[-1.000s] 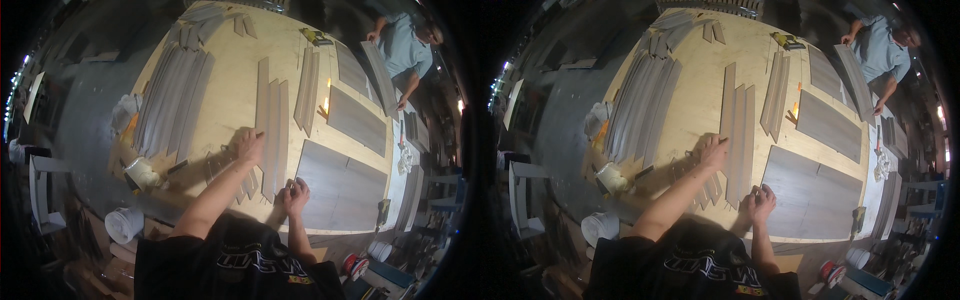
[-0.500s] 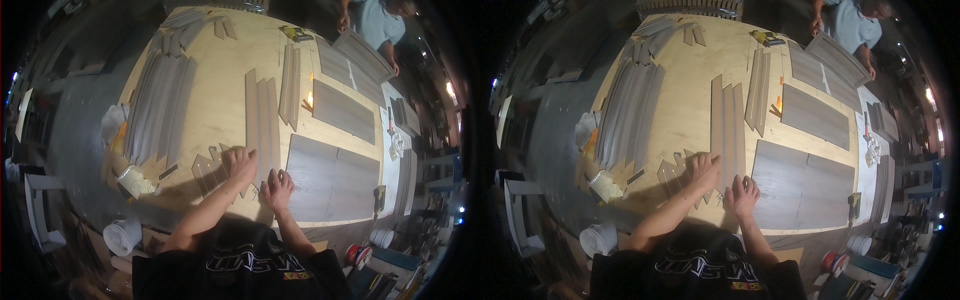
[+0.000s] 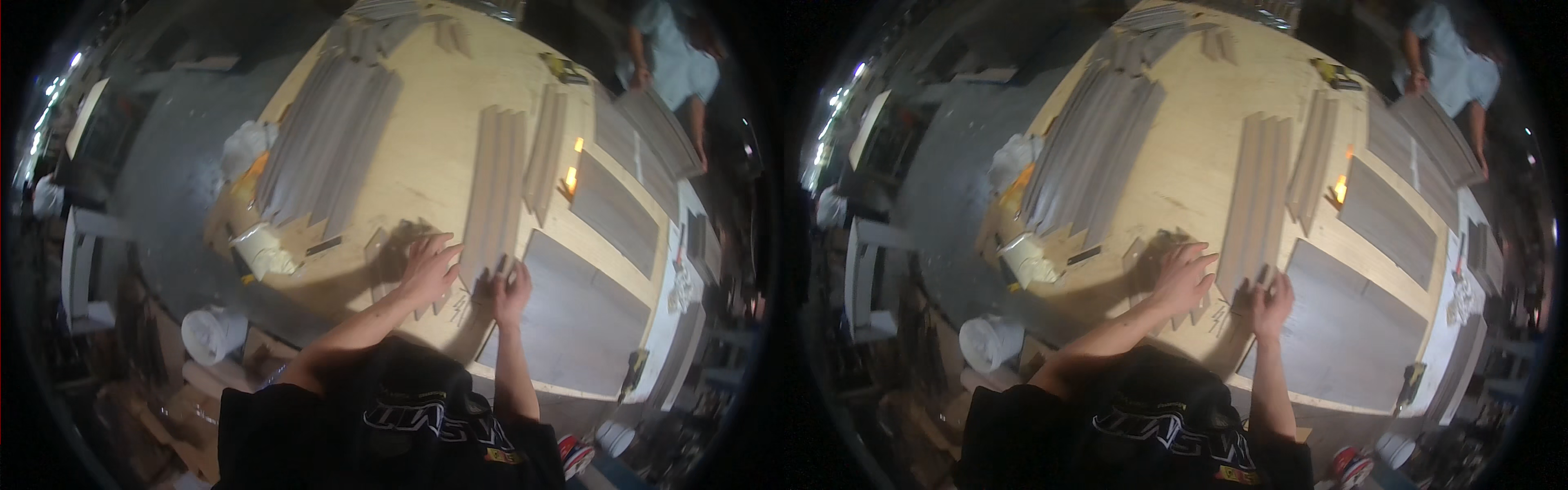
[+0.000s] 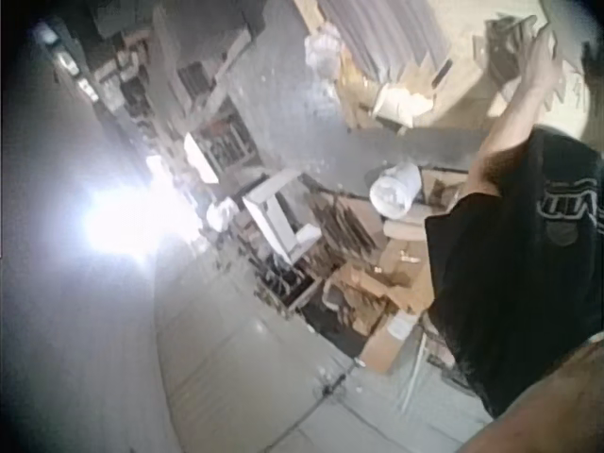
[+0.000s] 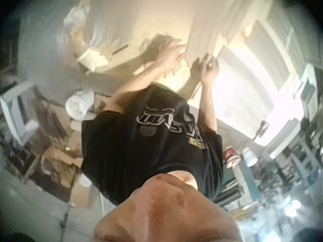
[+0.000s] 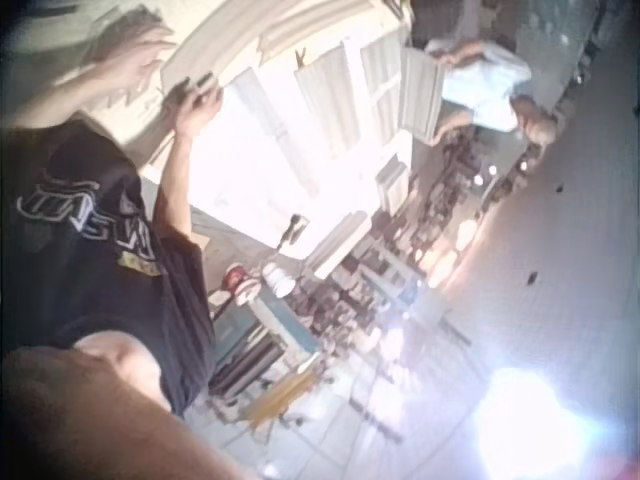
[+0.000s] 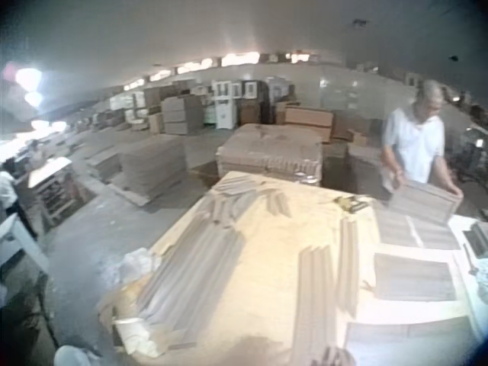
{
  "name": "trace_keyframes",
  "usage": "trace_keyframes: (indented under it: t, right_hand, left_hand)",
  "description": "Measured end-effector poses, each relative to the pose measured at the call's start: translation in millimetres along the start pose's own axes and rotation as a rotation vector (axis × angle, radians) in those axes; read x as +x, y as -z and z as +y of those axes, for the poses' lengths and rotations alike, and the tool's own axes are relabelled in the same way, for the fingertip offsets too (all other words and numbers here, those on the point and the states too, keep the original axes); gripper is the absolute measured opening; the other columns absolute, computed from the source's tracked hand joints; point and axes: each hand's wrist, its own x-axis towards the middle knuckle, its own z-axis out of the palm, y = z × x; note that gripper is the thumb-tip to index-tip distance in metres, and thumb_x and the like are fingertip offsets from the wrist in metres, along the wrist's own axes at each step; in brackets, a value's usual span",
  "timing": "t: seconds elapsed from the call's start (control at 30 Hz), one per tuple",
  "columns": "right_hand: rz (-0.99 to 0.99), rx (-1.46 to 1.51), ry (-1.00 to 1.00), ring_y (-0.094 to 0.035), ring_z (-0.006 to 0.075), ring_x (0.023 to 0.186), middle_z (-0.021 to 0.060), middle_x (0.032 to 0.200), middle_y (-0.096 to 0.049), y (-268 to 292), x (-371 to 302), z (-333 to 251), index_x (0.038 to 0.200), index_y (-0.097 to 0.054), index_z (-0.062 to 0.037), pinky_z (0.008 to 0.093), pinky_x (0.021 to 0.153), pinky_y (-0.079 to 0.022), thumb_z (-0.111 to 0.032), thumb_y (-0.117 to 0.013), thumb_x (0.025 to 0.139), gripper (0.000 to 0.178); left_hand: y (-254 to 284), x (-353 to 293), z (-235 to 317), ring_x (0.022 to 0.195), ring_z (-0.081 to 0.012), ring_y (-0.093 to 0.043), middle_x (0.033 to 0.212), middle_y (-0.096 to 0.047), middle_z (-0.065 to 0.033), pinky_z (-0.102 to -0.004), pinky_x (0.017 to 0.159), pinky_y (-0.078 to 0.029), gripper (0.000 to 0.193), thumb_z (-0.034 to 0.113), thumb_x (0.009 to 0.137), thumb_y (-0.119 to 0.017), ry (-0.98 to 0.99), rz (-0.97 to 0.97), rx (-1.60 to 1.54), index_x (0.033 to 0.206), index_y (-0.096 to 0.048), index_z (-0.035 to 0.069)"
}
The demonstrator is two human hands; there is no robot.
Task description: Assembling wooden furniture panels using glue and a pneumatic nail gun.
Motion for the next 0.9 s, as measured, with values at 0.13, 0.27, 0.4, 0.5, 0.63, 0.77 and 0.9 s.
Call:
trace_keyframes:
  t: [0.13, 0.27, 0.4, 0.5, 0.63, 0.77, 0.9]
  right_hand:
    - [-0.011, 0.014, -0.07, -0.049, 0.0442, 0.131, 0.024, 0.141, -0.055, 17.8, -51.0, 17.0, 0.138, -0.057, -0.0021, 0.0526, 0.111, -0.038, -0.019, -0.07, 0.091, 0.051]
    - [-0.07, -0.179, 0.037, -0.047, 0.0442, 0.134, 0.0226, 0.142, -0.054, 24.3, -67.2, 8.3, 0.137, -0.058, -0.0024, 0.0549, 0.112, -0.037, -0.021, -0.07, 0.091, 0.051]
    - [0.013, -0.172, -0.137, -0.05, 0.041, 0.13, 0.0166, 0.139, -0.057, 11.6, -60.4, 0.5, 0.131, -0.064, -0.0111, 0.0547, 0.109, -0.039, -0.021, -0.07, 0.089, 0.044]
    - [0.048, -0.196, -0.151, -0.05, 0.0377, 0.129, 0.015, 0.136, -0.058, 6.6, -60.4, 4.0, 0.128, -0.067, -0.0126, 0.0504, 0.108, -0.04, -0.02, -0.071, 0.087, 0.042]
    - [0.059, -0.15, -0.123, -0.049, 0.0359, 0.131, 0.0122, 0.137, -0.058, 8.7, -66.4, 5.0, 0.127, -0.067, -0.0129, 0.0519, 0.11, -0.037, -0.021, -0.073, 0.085, 0.043]
    - [0.084, -0.136, -0.145, -0.048, 0.0351, 0.133, 0.0098, 0.137, -0.057, 11.6, -66.4, 3.5, 0.127, -0.067, -0.0146, 0.0512, 0.111, -0.035, -0.021, -0.073, 0.083, 0.045]
    - [0.122, -0.148, -0.166, -0.048, 0.0339, 0.133, 0.0089, 0.136, -0.058, 8.5, -64.9, 5.3, 0.126, -0.066, -0.0161, 0.0505, 0.112, -0.034, -0.022, -0.072, 0.083, 0.044]
  left_hand:
    - [48.7, -60.8, -71.0, 0.121, -0.0349, -0.056, 0.127, -0.061, -0.0139, -0.0454, 0.103, -0.046, 0.035, 0.015, 0.086, -0.072, 0.143, 0.391, -0.012, 0.12, -0.07, 0.01]
    - [95.5, -78.4, -122.7, 0.116, -0.0366, -0.057, 0.125, -0.061, -0.015, -0.0472, 0.099, -0.047, 0.033, 0.016, 0.088, -0.071, 0.302, 0.484, 0.227, 0.12, -0.069, 0.007]
    - [97.4, -27.7, -137.0, 0.119, -0.0394, -0.055, 0.129, -0.058, -0.0185, -0.0486, 0.099, -0.047, 0.048, 0.02, 0.089, -0.07, 0.442, 0.307, 0.382, 0.133, -0.058, 0.005]
    - [91.0, 13.4, -137.2, 0.122, -0.0412, -0.053, 0.135, -0.053, -0.0223, -0.0488, 0.101, -0.048, 0.058, 0.022, 0.089, -0.071, 0.55, 0.21, 0.495, 0.139, -0.05, 0.003]
    - [104.2, 41.0, -153.8, 0.128, -0.0438, -0.051, 0.14, -0.047, -0.0262, -0.0496, 0.102, -0.049, 0.06, 0.021, 0.089, -0.071, 0.685, 0.088, 0.464, 0.141, -0.047, 0.001]
    - [117.2, 56.9, -134.2, 0.131, -0.046, -0.049, 0.142, -0.046, -0.0281, -0.05, 0.105, -0.049, 0.059, 0.013, 0.088, -0.067, 0.783, 0.008, 0.309, 0.141, -0.045, -0.001]
    - [112.7, 78.8, -109.6, 0.13, -0.0442, -0.05, 0.141, -0.046, -0.0275, -0.0491, 0.108, -0.047, 0.058, 0.009, 0.087, -0.065, 0.631, 0.013, 0.201, 0.141, -0.046, 0.0]
